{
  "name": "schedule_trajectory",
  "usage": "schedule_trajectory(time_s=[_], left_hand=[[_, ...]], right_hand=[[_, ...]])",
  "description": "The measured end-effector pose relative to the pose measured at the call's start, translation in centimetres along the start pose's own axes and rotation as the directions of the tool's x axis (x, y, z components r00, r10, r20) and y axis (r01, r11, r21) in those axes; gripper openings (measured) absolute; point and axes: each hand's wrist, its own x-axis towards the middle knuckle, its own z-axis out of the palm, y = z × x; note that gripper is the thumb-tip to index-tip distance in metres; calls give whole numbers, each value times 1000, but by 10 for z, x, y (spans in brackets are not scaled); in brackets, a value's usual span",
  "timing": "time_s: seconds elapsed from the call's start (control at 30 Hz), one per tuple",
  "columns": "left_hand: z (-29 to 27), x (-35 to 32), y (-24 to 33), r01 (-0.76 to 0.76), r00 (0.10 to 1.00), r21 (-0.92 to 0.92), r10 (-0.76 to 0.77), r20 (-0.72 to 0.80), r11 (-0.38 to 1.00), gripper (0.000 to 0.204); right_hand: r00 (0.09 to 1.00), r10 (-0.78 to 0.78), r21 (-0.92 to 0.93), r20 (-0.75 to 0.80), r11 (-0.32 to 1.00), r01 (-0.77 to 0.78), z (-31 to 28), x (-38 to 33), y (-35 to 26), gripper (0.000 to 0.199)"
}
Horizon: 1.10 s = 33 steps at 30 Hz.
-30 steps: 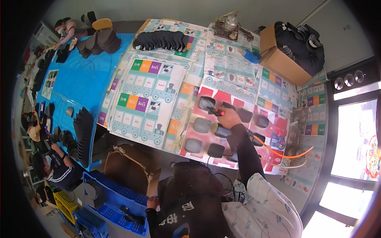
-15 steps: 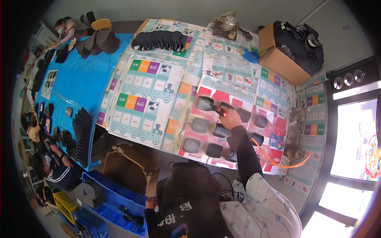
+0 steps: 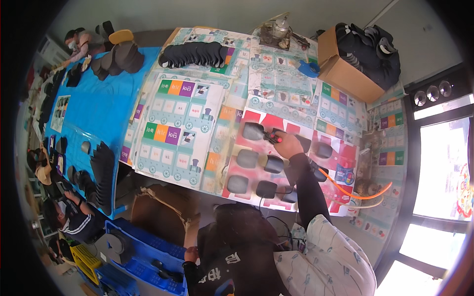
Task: The worker is using a glue gun to apply adhesive to black shoe components laid out on a template.
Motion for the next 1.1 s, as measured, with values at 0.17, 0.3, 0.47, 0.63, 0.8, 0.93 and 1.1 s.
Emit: schedule_trajectory(time_s=[0.17, 0.3, 0.47, 0.63, 0.8, 0.93, 1.1], left_hand=[[4, 5, 15, 15, 1000, 329, -16, 1, 944, 32], [2, 2, 11, -93, 994, 440, 109, -11, 893, 32], [9, 10, 53, 155, 988, 185, -148, -54, 970, 31], [10, 14, 49, 39, 998, 304, -22, -59, 952, 31], [14, 19, 60, 153, 987, 236, -138, -76, 960, 30], [11, 16, 54, 44, 998, 324, -27, -58, 945, 31], [19, 13, 70, 108, 993, 321, -88, -75, 941, 33]], right_hand=[[992, -126, 107, 14, 987, 124, -7, 47, 3, 31], [995, -46, 135, 84, 990, 35, -19, 81, -6, 45], [961, -27, 155, 276, 988, -17, -55, 87, -16, 37], [922, 52, 138, 384, 984, -113, -53, 124, -15, 30], [922, -1, 105, 388, 994, -43, -50, 147, -6, 31], [928, 20, 52, 371, 998, -43, -37, 163, 6, 30], [874, -302, 199, 380, 950, 242, -39, 149, 10, 21]])
